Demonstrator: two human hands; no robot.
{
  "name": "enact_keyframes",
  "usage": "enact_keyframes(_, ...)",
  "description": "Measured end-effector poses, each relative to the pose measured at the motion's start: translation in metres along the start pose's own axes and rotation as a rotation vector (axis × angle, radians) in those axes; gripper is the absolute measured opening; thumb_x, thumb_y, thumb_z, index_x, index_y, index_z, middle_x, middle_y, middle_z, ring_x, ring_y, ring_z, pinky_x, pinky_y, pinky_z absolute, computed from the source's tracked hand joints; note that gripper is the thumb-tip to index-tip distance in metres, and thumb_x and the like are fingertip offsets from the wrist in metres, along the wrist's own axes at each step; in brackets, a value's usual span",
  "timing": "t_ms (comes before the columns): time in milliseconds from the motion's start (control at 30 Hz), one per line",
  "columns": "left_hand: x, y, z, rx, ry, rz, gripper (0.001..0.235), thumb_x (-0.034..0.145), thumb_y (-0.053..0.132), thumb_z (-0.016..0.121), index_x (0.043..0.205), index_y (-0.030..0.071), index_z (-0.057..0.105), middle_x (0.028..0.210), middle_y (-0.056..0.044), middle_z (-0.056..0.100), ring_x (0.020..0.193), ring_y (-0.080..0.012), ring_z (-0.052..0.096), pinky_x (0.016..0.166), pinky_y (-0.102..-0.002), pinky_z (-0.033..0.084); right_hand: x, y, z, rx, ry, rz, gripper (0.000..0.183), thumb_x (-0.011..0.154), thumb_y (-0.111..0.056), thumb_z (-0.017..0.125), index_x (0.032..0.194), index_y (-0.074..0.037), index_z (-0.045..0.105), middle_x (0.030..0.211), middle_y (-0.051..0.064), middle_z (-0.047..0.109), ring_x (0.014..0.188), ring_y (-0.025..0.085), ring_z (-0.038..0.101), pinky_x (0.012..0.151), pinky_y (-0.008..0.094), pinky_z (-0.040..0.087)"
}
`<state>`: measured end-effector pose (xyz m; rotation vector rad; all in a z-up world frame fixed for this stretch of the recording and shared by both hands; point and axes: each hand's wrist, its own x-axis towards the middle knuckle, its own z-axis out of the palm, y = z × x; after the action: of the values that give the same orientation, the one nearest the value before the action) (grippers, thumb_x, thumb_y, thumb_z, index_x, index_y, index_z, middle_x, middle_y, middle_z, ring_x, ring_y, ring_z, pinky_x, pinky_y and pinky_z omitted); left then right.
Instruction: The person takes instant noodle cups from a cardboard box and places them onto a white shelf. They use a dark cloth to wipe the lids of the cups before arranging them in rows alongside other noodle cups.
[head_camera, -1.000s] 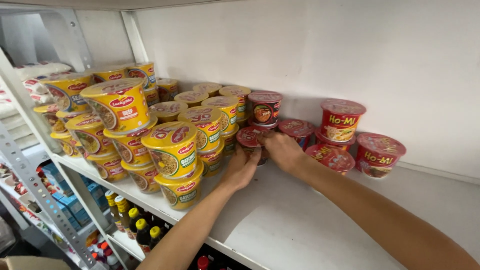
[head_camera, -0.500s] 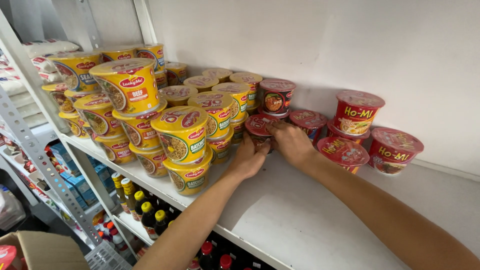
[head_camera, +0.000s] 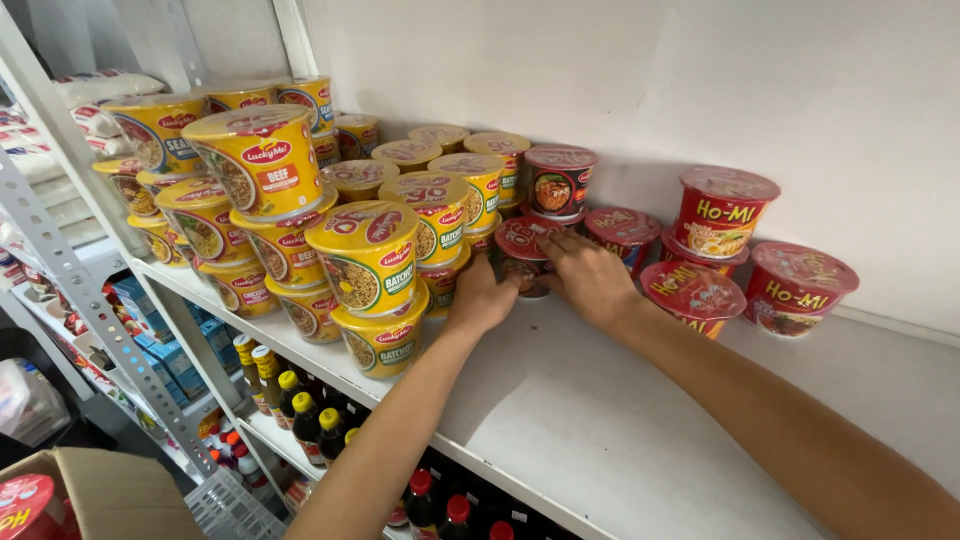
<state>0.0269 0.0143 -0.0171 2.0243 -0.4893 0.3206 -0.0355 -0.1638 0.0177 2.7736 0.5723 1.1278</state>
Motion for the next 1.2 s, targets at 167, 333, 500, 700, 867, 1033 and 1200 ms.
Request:
enact_keyframes(167, -0.001, 0.002, -0.003, 0.059, -0.043, -0.038, 0.045, 0.088, 0.03, 0.068, 0.115, -0.006, 0.064, 0.117, -0.029, 0.069, 0.116, -0.0411, 0.065, 0.098, -0.046, 0.05, -0.001, -0.001, -0.001, 0.014, -0.005, 0.007, 0.062, 0.081, -0.027, 0.08, 0.133, 0.0, 0.061, 0.134, 0.02, 0.064, 0.128, 0.032, 0.059, 0.098, 0.042, 0.054)
enact_keyframes(333, -0.006, 0.008, -0.007, 0.088, -0.057, -0.048, 0.04, 0.09, 0.032, 0.064, 0.107, -0.004, 0.071, 0.108, -0.028, 0.072, 0.108, -0.0408, 0.069, 0.092, -0.047, 0.053, -0.003, -0.001, -0.001, 0.024, 0.005, 0.002, 0.063, 0.081, -0.028, 0.08, 0.133, 0.001, 0.061, 0.134, 0.021, 0.063, 0.127, 0.033, 0.059, 0.097, 0.042, 0.055)
enact_keyframes(500, -0.009, 0.007, -0.007, 0.12, -0.065, -0.029, 0.038, 0.085, 0.029, 0.069, 0.105, -0.004, 0.071, 0.107, -0.029, 0.072, 0.107, -0.0406, 0.069, 0.093, -0.046, 0.053, -0.003, -0.004, -0.005, -0.017, -0.024, 0.005, 0.065, 0.082, -0.029, 0.079, 0.135, 0.002, 0.059, 0.138, 0.022, 0.061, 0.129, 0.033, 0.058, 0.097, 0.041, 0.055)
enact_keyframes(700, -0.004, -0.008, 0.004, 0.162, -0.102, 0.062, 0.042, 0.083, 0.026, 0.071, 0.111, -0.005, 0.068, 0.111, -0.031, 0.07, 0.11, -0.0427, 0.067, 0.095, -0.046, 0.052, -0.006, -0.018, -0.026, -0.051, -0.21, 0.053, 0.093, 0.08, -0.036, 0.08, 0.151, 0.003, 0.033, 0.156, 0.025, 0.039, 0.147, 0.037, 0.036, 0.112, 0.045, 0.041)
enact_keyframes(867, -0.011, -0.007, 0.004, 0.252, -0.151, 0.074, 0.043, 0.088, 0.029, 0.068, 0.113, -0.006, 0.066, 0.113, -0.032, 0.068, 0.112, -0.0453, 0.065, 0.097, -0.048, 0.051, -0.014, -0.045, -0.072, -0.034, -0.364, 0.139, 0.108, 0.08, -0.036, 0.079, 0.156, 0.004, 0.014, 0.162, 0.027, 0.021, 0.152, 0.04, 0.021, 0.117, 0.045, 0.033)
enact_keyframes(1033, -0.05, 0.004, -0.022, 0.401, -0.249, 0.174, 0.039, 0.095, 0.027, 0.062, 0.113, -0.007, 0.066, 0.115, -0.033, 0.066, 0.111, -0.0479, 0.063, 0.097, -0.052, 0.05, -0.031, -0.069, -0.095, -0.013, -0.399, 0.105, 0.096, 0.088, -0.035, 0.072, 0.153, 0.009, 0.017, 0.16, 0.03, 0.024, 0.151, 0.04, 0.023, 0.117, 0.046, 0.034)
enact_keyframes(1200, -0.146, 0.054, -0.085, 0.364, -0.17, 0.379, 0.027, 0.095, 0.015, 0.059, 0.109, -0.008, 0.066, 0.117, -0.029, 0.064, 0.112, -0.0464, 0.062, 0.096, -0.049, 0.05, -0.061, -0.11, -0.1, -0.043, -0.38, 0.057, 0.078, 0.091, -0.031, 0.066, 0.146, 0.014, 0.034, 0.142, 0.033, 0.047, 0.135, 0.042, 0.046, 0.104, 0.047, 0.047)
